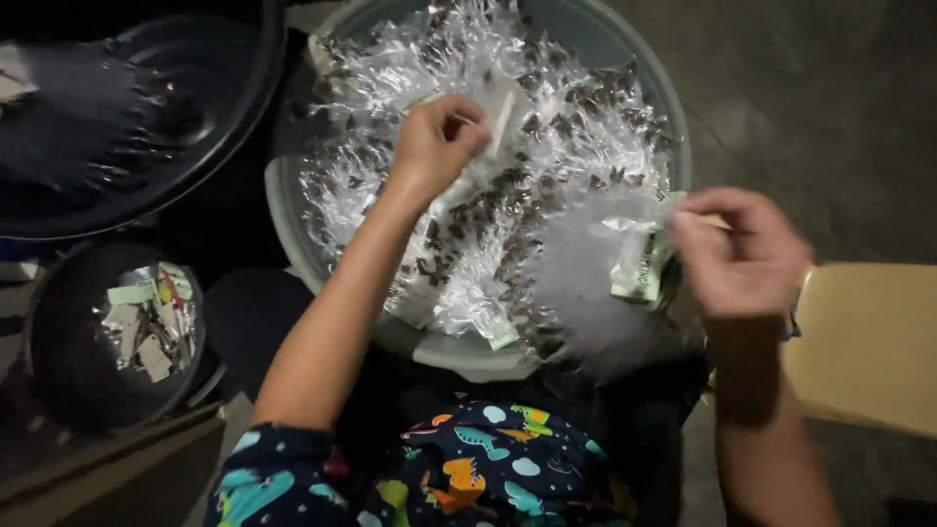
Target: Sorting and inspecting small plastic bags containing items from a large basin into other containers.
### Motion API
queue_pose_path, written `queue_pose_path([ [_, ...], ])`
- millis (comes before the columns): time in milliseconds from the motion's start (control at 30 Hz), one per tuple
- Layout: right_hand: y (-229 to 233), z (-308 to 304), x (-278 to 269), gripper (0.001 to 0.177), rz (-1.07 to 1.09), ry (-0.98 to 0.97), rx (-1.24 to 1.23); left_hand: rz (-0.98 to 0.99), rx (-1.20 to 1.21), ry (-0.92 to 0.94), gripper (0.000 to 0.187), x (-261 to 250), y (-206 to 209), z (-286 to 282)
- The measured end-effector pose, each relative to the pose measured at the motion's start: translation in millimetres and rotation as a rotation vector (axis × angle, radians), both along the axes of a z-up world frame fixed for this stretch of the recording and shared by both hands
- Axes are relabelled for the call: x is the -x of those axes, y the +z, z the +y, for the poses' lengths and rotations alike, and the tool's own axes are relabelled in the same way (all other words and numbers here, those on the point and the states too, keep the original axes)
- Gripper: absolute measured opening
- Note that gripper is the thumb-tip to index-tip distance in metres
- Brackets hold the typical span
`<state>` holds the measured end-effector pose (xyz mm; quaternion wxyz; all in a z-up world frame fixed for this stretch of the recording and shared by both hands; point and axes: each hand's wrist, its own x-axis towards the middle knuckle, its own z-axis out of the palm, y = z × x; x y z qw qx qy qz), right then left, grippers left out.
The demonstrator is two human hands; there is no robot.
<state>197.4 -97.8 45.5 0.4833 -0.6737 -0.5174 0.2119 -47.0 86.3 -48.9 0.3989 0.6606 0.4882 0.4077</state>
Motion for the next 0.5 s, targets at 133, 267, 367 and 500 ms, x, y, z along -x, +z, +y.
queue_pose_path([
  [133, -18.9, 28.5, 21.0, 0.006, -0.249, 0.317, -0.295, -0.254, 0.287, -0.149, 0.019, -7.3, 31.5, -44.7],
  [267, -19.5, 48.8, 41.3, 0.008, -0.485, 0.401, -0.430, -0.411, 0.172, -0.278, 0.024, -14.4, 44.6, -79.4],
  [367, -24.2, 50.0, 38.9, 0.006, -0.572, 0.371, -0.393, -0.420, 0.108, -0.338, 0.025, -22.7, 53.1, -85.3],
  [500, -24.0, 47.4, 31.0, 0.005, -0.541, 0.366, -0.370, -0.421, 0.068, -0.376, 0.026, -20.4, 54.0, -91.8],
])
